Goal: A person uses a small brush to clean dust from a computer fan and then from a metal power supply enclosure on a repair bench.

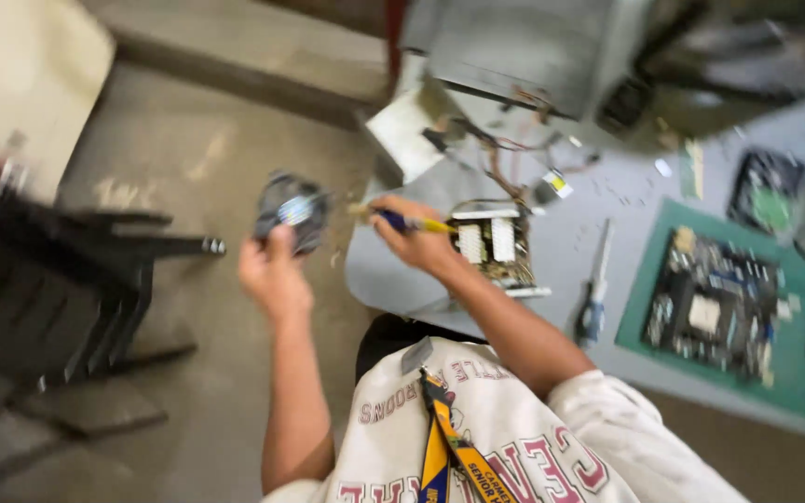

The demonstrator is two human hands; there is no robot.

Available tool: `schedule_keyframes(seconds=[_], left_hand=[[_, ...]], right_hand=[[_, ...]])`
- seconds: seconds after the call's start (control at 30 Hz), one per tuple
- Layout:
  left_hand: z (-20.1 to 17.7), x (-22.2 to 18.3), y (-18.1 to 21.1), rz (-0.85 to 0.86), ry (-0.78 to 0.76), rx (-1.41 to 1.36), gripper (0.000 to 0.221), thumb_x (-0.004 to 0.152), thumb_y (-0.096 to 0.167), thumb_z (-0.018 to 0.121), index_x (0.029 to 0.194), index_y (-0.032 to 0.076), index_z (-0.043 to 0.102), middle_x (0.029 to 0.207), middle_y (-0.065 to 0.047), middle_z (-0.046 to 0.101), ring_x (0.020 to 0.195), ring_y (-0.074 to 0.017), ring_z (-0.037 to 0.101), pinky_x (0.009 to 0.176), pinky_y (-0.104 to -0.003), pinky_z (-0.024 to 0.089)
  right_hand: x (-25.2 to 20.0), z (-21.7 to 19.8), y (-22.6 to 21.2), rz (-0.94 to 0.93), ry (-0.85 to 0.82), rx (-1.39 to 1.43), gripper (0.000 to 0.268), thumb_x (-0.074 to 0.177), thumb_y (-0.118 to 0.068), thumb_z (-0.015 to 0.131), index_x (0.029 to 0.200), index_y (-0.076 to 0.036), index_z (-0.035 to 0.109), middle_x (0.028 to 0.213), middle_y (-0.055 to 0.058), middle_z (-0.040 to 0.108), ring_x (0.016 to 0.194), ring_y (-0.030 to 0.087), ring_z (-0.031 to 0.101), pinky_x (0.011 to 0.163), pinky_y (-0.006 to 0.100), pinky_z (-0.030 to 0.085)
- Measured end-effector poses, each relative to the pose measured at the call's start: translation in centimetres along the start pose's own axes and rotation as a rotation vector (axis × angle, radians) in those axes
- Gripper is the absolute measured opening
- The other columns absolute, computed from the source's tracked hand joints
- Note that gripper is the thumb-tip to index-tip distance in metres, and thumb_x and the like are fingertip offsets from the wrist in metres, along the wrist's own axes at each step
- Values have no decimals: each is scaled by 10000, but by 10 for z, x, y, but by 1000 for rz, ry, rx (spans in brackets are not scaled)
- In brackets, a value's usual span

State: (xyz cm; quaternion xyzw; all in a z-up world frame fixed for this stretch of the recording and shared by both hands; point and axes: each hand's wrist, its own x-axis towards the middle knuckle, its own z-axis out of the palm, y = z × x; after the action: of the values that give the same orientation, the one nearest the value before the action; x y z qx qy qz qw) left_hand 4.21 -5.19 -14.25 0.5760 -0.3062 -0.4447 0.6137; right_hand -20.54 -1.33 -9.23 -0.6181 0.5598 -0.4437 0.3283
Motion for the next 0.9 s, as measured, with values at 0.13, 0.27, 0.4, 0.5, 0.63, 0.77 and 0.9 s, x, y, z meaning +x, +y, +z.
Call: schedule_keyframes(seconds=[0.13,0.27,0.4,0.5,0.63,0.77,0.9], left_hand=[[-4,-5,27,-44,-159,10,319,1041,130,806,1302,-13,695,1089,-188,746,952,-249,792,746,-428,711],[-23,2,13,-108,-251,70,248,1027,99,826,1250,51,728,1049,-107,749,889,-191,777,730,-402,709],[-85,42,-48,-40,-360,303,199,999,118,861,1172,67,775,949,-148,764,827,-240,775,593,-442,648],[-40,-9,14,-258,-448,106,186,999,83,823,1168,42,755,964,-133,783,818,-279,812,641,-467,704],[-38,22,9,-317,-485,-27,217,1042,92,755,1254,58,717,1049,-152,804,887,-297,830,704,-468,718],[22,18,38,-324,-499,-39,373,1029,146,806,1372,38,706,1183,-166,758,1031,-288,789,820,-544,691],[145,25,32,-367,-624,-151,320,1027,147,834,1321,52,752,1205,-162,777,1055,-270,778,898,-526,695]], right_hand=[[-11,2,-20,183,79,462,205,1062,-171,705,1221,-78,795,992,143,773,830,215,723,740,397,644],[4,13,-21,100,5,325,294,1029,-220,784,1295,-97,796,1035,215,788,928,333,754,845,458,648],[4,35,-22,19,37,493,222,1057,-257,754,1220,-116,809,1219,166,805,1205,276,720,1131,512,557],[16,47,-7,64,-53,336,346,1072,-273,723,1291,-10,772,1288,299,763,1286,465,701,1226,589,479],[7,-12,4,42,343,-98,258,1031,-302,815,1272,-210,824,1218,31,838,1209,245,774,1088,381,587],[-71,-69,-47,393,188,88,395,1011,-464,779,1283,-179,811,1283,135,803,1242,310,749,1129,455,557],[-169,-91,-37,553,292,149,371,1025,-369,766,1316,-146,826,1380,181,773,1366,370,684,1216,474,481]])
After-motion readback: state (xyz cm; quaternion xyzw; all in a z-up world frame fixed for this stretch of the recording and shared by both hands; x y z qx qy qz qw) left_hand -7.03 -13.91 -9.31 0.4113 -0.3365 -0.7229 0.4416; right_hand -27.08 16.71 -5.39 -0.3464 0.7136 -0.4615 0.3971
